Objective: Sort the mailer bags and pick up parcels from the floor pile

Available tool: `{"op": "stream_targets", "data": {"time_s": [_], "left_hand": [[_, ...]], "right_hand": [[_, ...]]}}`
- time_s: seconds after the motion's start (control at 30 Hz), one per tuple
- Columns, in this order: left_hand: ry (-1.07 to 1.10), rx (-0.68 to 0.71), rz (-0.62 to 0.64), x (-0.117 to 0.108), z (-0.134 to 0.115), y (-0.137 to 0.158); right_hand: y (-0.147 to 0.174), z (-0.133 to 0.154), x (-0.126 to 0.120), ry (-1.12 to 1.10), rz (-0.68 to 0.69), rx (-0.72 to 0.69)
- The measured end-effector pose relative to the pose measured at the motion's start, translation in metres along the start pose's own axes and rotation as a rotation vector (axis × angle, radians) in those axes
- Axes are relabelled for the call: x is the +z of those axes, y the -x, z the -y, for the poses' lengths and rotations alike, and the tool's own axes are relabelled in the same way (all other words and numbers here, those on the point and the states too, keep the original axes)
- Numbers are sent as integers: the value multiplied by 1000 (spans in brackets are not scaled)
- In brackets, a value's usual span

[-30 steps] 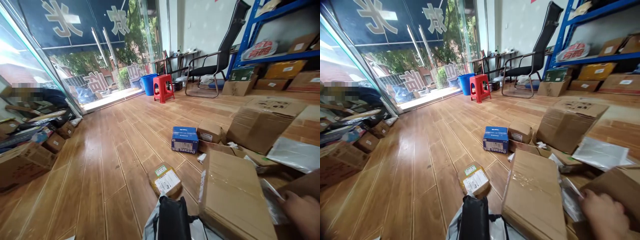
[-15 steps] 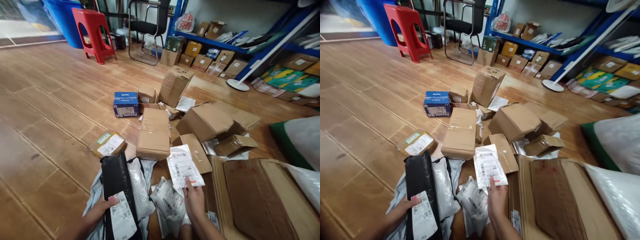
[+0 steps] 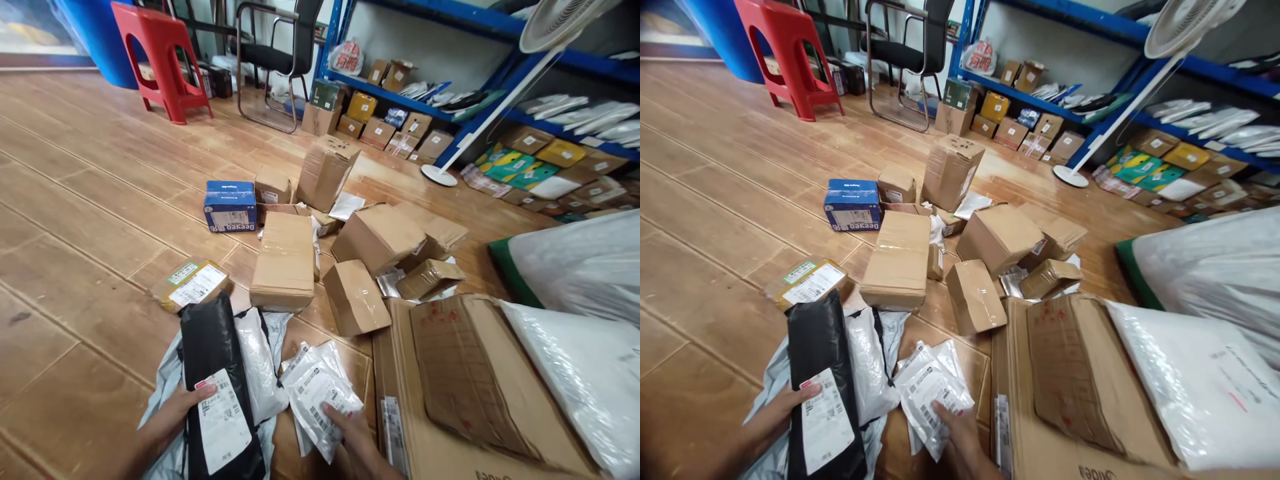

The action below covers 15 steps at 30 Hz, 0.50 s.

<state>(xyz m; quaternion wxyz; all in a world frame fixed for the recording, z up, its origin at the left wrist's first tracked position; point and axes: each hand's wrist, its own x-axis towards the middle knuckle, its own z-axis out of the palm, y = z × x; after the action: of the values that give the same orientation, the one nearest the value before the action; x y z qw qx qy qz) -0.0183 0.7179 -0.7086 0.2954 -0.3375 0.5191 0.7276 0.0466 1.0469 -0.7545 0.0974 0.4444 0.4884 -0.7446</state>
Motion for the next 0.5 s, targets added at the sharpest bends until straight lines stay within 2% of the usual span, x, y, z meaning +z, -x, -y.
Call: {"op": "stream_targets", "data": {"time_s": [0.17,0.23,0.3,0.33,0.4,0.5], "left_hand": [[-33,-11,-10,-3,-1,-3],[-33,-10,-13,-3,-2,-3],[-38,-14,-7,-3,-4,-1],[-43,-21,-6,-3,-5,-1],[-53,-34,5,-4,-6,1],[-48,-42,26,-4,-7,2]], "right_hand": [[17,5,36,-173,40,242],[23,-8,48,-246,38,178],[27,-26,52,-246,-20,22],[27,-36,51,-222,-54,-37],[24,-51,41,-177,-107,-69],[14,-58,14,-215,-149,34]]}}
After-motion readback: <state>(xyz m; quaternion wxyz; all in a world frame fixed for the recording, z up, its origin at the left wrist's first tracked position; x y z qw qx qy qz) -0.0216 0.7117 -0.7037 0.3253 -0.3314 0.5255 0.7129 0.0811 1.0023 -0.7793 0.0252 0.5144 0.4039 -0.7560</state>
